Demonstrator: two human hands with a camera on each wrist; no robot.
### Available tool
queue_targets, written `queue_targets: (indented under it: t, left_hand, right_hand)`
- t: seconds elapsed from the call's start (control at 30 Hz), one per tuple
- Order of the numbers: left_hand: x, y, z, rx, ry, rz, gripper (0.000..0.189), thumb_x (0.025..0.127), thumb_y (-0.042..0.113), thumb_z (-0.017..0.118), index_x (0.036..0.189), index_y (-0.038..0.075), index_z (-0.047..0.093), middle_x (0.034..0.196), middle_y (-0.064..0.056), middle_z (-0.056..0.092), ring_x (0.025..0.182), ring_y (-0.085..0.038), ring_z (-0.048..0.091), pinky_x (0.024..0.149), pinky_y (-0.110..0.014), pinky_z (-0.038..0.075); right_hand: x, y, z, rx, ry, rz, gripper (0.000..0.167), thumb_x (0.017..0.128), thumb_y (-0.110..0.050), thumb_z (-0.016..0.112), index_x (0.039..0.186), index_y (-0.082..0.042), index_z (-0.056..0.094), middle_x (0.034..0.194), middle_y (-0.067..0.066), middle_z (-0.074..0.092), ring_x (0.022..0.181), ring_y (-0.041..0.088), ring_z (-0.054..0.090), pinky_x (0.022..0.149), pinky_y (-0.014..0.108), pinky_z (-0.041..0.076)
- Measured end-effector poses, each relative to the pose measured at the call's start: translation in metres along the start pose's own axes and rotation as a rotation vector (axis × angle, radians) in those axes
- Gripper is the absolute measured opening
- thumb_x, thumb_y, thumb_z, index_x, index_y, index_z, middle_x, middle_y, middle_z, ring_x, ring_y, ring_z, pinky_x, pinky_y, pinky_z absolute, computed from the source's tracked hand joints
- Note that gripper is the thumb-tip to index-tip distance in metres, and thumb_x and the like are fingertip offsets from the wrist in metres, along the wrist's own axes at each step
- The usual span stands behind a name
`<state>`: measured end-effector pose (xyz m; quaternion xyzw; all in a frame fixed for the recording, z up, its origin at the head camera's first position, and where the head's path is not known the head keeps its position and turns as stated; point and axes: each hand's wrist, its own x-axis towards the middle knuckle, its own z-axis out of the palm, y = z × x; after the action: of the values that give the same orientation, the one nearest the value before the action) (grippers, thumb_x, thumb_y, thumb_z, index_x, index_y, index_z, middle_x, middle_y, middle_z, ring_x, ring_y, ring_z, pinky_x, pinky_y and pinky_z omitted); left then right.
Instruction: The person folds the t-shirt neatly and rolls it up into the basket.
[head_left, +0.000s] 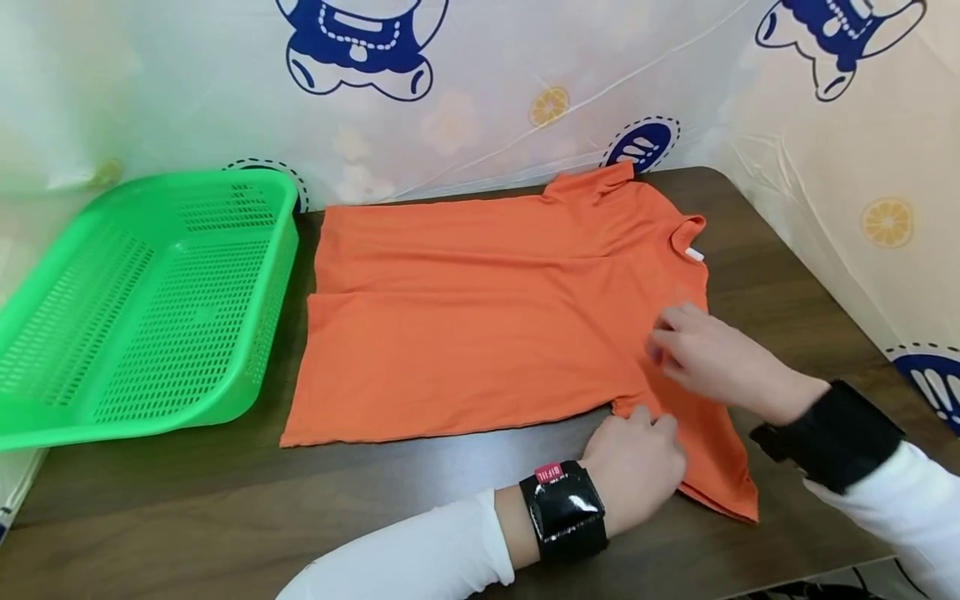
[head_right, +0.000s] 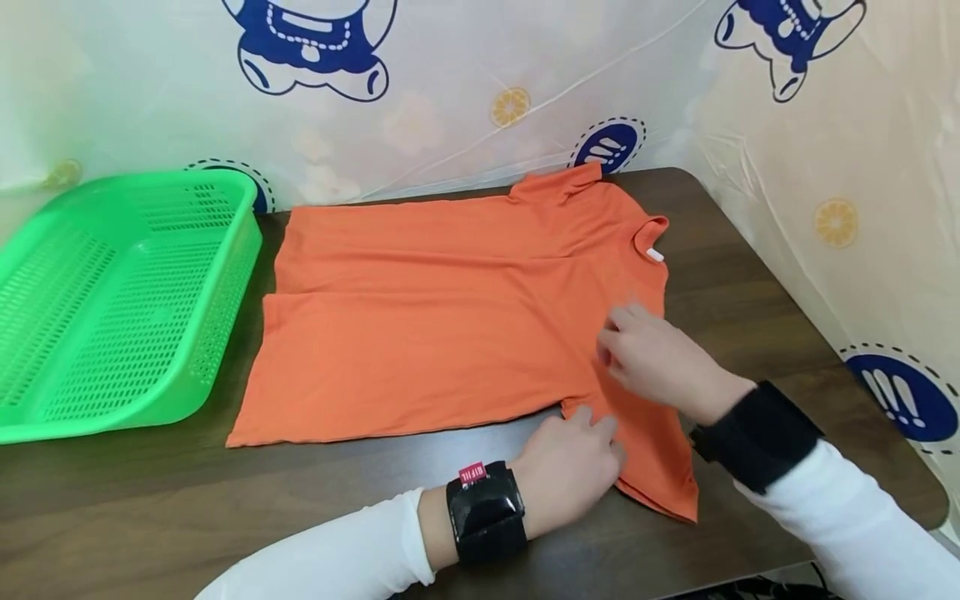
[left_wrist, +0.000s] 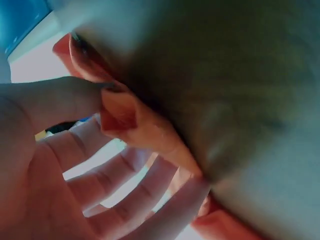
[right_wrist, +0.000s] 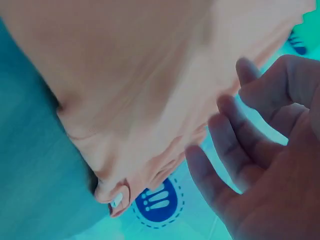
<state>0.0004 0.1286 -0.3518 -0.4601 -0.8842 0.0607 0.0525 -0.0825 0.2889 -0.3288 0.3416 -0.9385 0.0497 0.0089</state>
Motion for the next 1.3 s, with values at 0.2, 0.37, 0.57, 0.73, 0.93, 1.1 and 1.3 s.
queue_targets:
  t: [0.2, 0.37, 0.57, 0.73, 0.93, 1.1, 1.3]
  left_hand:
    - [0.013, -0.014, 0.0, -0.162, -0.024, -0.089, 0.021, 0.082, 0.032, 0.057, 0.062, 0.029, 0.053, 0.061, 0.011, 0.046, 0.056, -0.007, 0.042, 0.035, -0.027, 0.033]
    - [0.015, -0.025, -0.001, -0.26, -0.025, -0.133, 0.022, 0.085, 0.033, 0.054, 0.063, 0.026, 0.052, 0.051, 0.011, 0.041, 0.046, -0.006, 0.041, 0.035, -0.025, 0.03]
    - [0.009, -0.031, -0.003, -0.286, -0.02, -0.156, 0.023, 0.087, 0.035, 0.051, 0.066, 0.025, 0.049, 0.051, 0.011, 0.04, 0.045, -0.006, 0.04, 0.035, -0.023, 0.03]
    - [-0.014, -0.042, -0.013, -0.384, -0.019, -0.155, 0.02, 0.088, 0.042, 0.049, 0.076, 0.026, 0.045, 0.059, 0.014, 0.039, 0.051, -0.003, 0.041, 0.039, -0.023, 0.032]
    - [-0.099, -0.091, -0.014, -0.348, -0.039, -0.253, 0.028, 0.085, 0.034, 0.058, 0.11, 0.023, 0.05, 0.088, 0.008, 0.05, 0.079, -0.01, 0.049, 0.05, -0.025, 0.039]
    - [-0.178, -0.137, 0.002, -0.092, -0.098, -0.452, 0.03, 0.078, 0.02, 0.062, 0.106, 0.016, 0.054, 0.089, 0.0, 0.049, 0.081, -0.019, 0.049, 0.051, -0.031, 0.04]
    - [-0.222, -0.164, 0.013, 0.031, 0.03, -0.468, 0.009, 0.077, 0.012, 0.063, 0.084, 0.01, 0.057, 0.073, -0.003, 0.045, 0.063, -0.02, 0.047, 0.037, -0.027, 0.033]
  right_hand:
    - [-0.029, -0.023, -0.012, 0.122, -0.201, 0.058, 0.019, 0.075, -0.005, 0.06, 0.087, -0.02, 0.062, 0.087, -0.007, 0.05, 0.078, 0.01, 0.046, 0.065, 0.029, 0.043]
    - [-0.047, -0.042, -0.013, 0.134, -0.276, 0.15, 0.033, 0.077, -0.033, 0.067, 0.106, -0.02, 0.057, 0.095, -0.008, 0.05, 0.086, 0.011, 0.049, 0.07, 0.033, 0.045]
    - [-0.051, -0.054, -0.002, 0.066, -0.13, 0.185, 0.036, 0.064, -0.039, 0.076, 0.086, -0.029, 0.05, 0.076, -0.017, 0.041, 0.066, 0.002, 0.044, 0.054, 0.026, 0.039]
    - [-0.053, -0.052, 0.002, 0.079, 0.022, 0.165, 0.028, 0.071, -0.02, 0.073, 0.077, -0.036, 0.051, 0.067, -0.024, 0.04, 0.053, -0.006, 0.037, 0.051, 0.022, 0.037]
    - [-0.066, -0.046, 0.004, 0.11, 0.024, 0.296, 0.023, 0.079, -0.003, 0.056, 0.081, -0.026, 0.051, 0.055, -0.015, 0.034, 0.047, -0.001, 0.03, 0.048, 0.023, 0.029]
    - [-0.066, -0.036, 0.003, 0.099, 0.019, 0.466, 0.024, 0.082, -0.005, 0.047, 0.066, -0.022, 0.042, 0.053, -0.008, 0.033, 0.044, 0.005, 0.027, 0.044, 0.025, 0.022]
    - [-0.057, -0.01, 0.006, 0.084, 0.02, 0.455, 0.02, 0.08, -0.002, 0.054, 0.069, -0.019, 0.051, 0.06, -0.006, 0.041, 0.05, 0.009, 0.035, 0.046, 0.028, 0.027]
